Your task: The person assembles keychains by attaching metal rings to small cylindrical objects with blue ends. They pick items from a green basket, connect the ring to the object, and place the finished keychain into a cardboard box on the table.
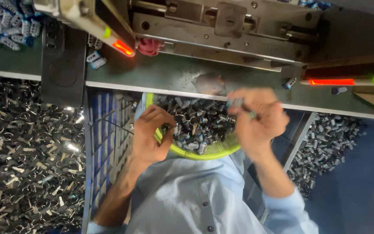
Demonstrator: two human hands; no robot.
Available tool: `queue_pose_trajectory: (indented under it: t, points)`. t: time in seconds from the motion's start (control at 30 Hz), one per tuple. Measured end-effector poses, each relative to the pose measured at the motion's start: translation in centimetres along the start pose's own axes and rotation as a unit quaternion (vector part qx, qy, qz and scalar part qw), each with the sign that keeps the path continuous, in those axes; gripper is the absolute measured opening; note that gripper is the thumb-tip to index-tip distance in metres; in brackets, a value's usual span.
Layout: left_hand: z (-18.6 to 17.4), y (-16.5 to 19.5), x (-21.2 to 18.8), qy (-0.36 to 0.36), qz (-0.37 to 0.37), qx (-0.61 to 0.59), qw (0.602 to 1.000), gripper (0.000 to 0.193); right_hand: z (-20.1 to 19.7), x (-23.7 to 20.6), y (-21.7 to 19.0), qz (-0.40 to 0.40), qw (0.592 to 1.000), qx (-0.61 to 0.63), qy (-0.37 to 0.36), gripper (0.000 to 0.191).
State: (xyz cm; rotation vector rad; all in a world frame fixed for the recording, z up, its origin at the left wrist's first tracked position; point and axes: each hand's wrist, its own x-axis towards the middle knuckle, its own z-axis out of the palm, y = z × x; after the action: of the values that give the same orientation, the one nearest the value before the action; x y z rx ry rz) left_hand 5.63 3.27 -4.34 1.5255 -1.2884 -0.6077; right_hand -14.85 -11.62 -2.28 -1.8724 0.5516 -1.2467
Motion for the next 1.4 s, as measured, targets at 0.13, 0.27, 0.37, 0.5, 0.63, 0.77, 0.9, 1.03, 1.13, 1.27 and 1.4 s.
queue_pose_trajectory:
  t: [0.13,0.27,0.37,0.5,0.63,0.77,0.9,1.03,1.13,1.27,1.4]
  points:
    - [-0.6,0.3,-0.3,-0.006,0.017,0.008,1.000,0.013,0.1,7.4,0.6,-0.106,0.982,-0.153,-0.015,0.053]
    - [-1.6,-0.2,-1.1,0.000,0.018,0.040,0.999,0.010,1.2,11.6,1.6,-0.080,0.971,-0.220,-0.058,0.035]
    - [-2.4,-1.0,-2.0,0.042,0.030,0.043,0.998,0.012,1.0,12.6,1.3,0.059,0.980,-0.158,-0.106,0.029]
    - [-2.4,-1.8,-2.8,0.046,-0.001,0.013,0.999,0.015,-0.3,10.9,-1.1,-0.100,0.922,-0.343,-0.146,0.009]
    - [-2.2,-2.1,-2.6,0.049,-0.004,0.019,0.999,0.015,0.0,4.1,-3.2,-0.082,0.930,-0.292,-0.206,0.013]
    - [-2.4,-1.7,-2.2,0.019,0.022,0.038,0.999,0.017,1.1,-3.4,-1.5,0.073,0.942,-0.249,-0.211,0.019]
    - [-1.2,-0.5,-1.4,-0.052,0.052,0.066,0.995,0.023,1.9,-7.3,0.5,0.182,0.931,-0.259,-0.181,0.026]
    - [3.0,0.2,0.7,-0.109,0.107,0.097,0.983,0.036,3.0,-8.1,1.6,0.159,0.928,-0.277,-0.193,0.028]
    - [4.6,-0.1,1.2,-0.095,0.125,0.172,0.973,0.037,3.0,-8.3,1.8,0.155,0.930,-0.275,-0.191,0.029]
    - [4.3,-1.0,0.4,-0.099,0.088,0.134,0.982,0.031,2.7,-8.9,1.3,0.156,0.947,-0.243,-0.140,0.034]
    - [4.4,-1.5,-0.3,-0.058,0.099,0.101,0.988,0.026,3.5,-9.4,0.7,0.120,0.965,-0.207,-0.108,0.037]
